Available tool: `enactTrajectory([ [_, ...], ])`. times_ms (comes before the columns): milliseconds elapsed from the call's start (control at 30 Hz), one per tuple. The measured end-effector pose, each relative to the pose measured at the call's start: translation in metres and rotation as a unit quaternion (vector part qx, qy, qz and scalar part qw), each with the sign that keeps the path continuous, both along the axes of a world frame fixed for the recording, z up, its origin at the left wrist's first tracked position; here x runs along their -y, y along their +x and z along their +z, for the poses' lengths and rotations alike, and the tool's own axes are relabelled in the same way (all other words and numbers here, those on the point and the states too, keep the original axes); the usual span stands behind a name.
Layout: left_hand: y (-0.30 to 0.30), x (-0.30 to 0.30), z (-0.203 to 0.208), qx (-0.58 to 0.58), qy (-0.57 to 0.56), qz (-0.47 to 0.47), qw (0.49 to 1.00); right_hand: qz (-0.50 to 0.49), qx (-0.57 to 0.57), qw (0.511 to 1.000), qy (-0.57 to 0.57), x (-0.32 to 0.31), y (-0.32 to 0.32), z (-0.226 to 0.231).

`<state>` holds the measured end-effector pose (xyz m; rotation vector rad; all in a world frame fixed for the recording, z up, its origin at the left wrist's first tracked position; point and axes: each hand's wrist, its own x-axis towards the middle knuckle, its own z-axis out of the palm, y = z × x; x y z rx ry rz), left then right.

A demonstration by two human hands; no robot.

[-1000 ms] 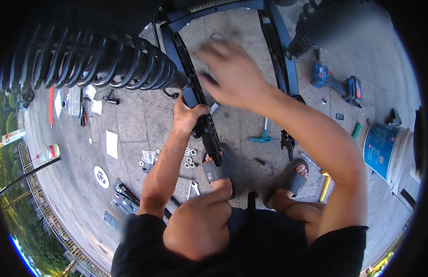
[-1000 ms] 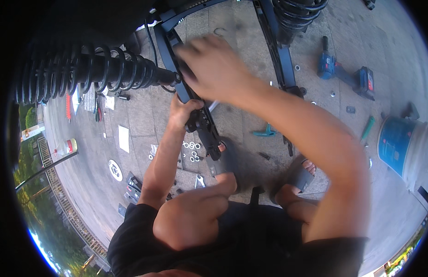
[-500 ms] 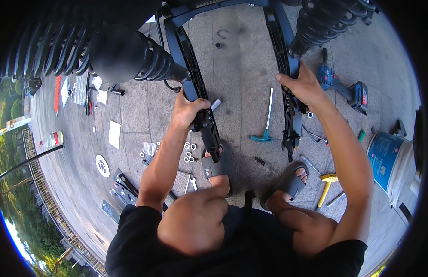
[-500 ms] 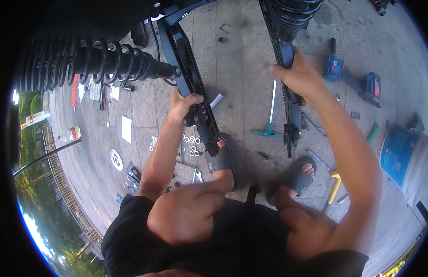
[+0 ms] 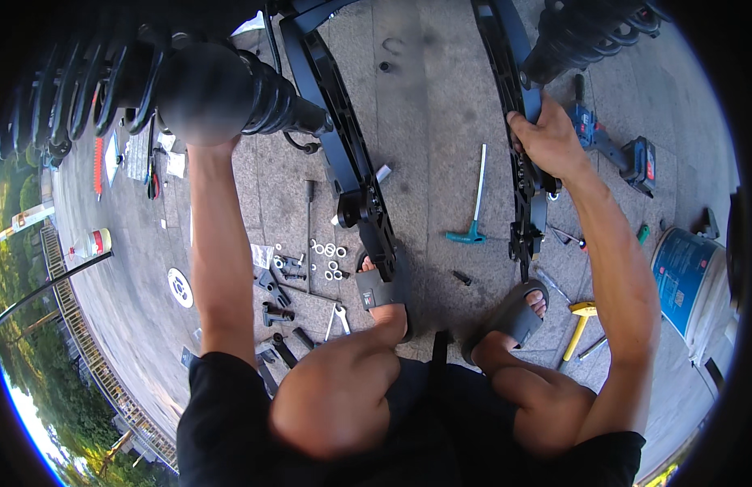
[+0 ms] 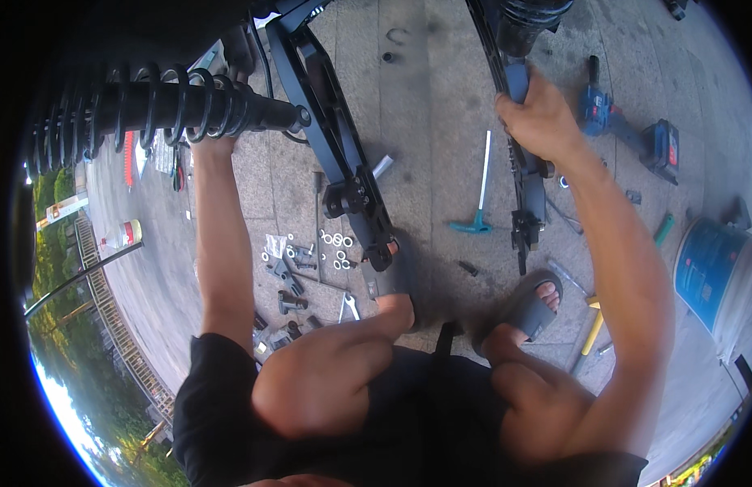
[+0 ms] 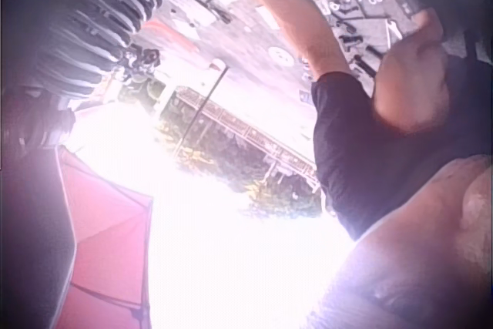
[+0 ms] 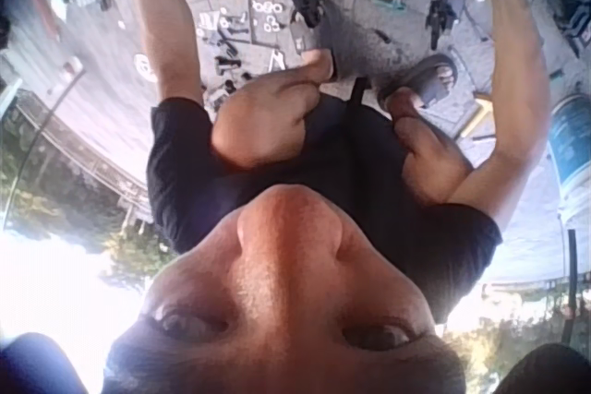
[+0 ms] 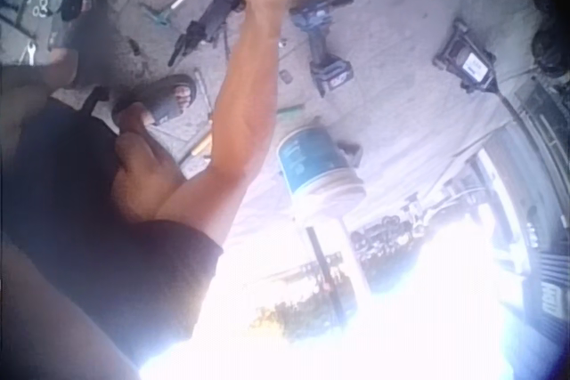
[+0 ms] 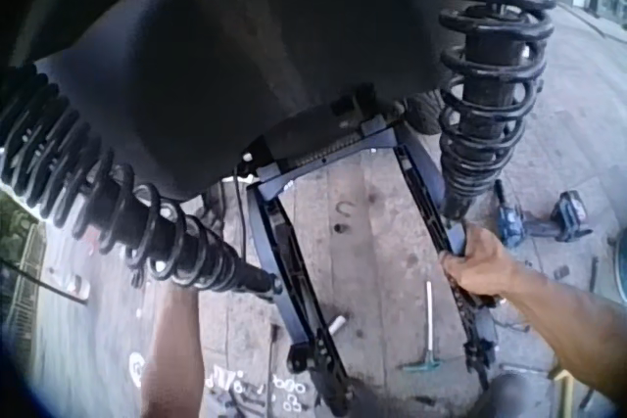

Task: The person positions a black metal suspension bracket under a vehicle between two coilover shocks, aligns it with mounting points, and uses a wrench and hammer to secure it. The person repeatedly adjusts the bracket and tightens fasteners to fit it into place.

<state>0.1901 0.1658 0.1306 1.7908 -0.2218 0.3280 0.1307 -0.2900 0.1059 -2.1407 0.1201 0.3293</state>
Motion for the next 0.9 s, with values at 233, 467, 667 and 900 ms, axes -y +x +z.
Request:
enactTrajectory([
  [233,0.089,-0.010,-0.028,-0.080,-0.382,-0.130,0.911,-0.004,-0.016,1.000,0.019,-0.003,-0.002,0.013],
  [467,0.103,-0.011,-0.033,-0.083,-0.392,-0.136,0.906,-0.008,-0.025,0.998,0.060,-0.007,-0.004,0.013],
  [667,0.097,-0.005,-0.034,-0.054,-0.373,-0.103,0.921,0.007,-0.039,0.995,0.094,-0.008,-0.006,0.007],
  [900,0.096,-0.011,-0.036,-0.106,-0.451,-0.241,0.853,-0.001,-0.034,0.993,0.111,-0.008,-0.006,0.001],
])
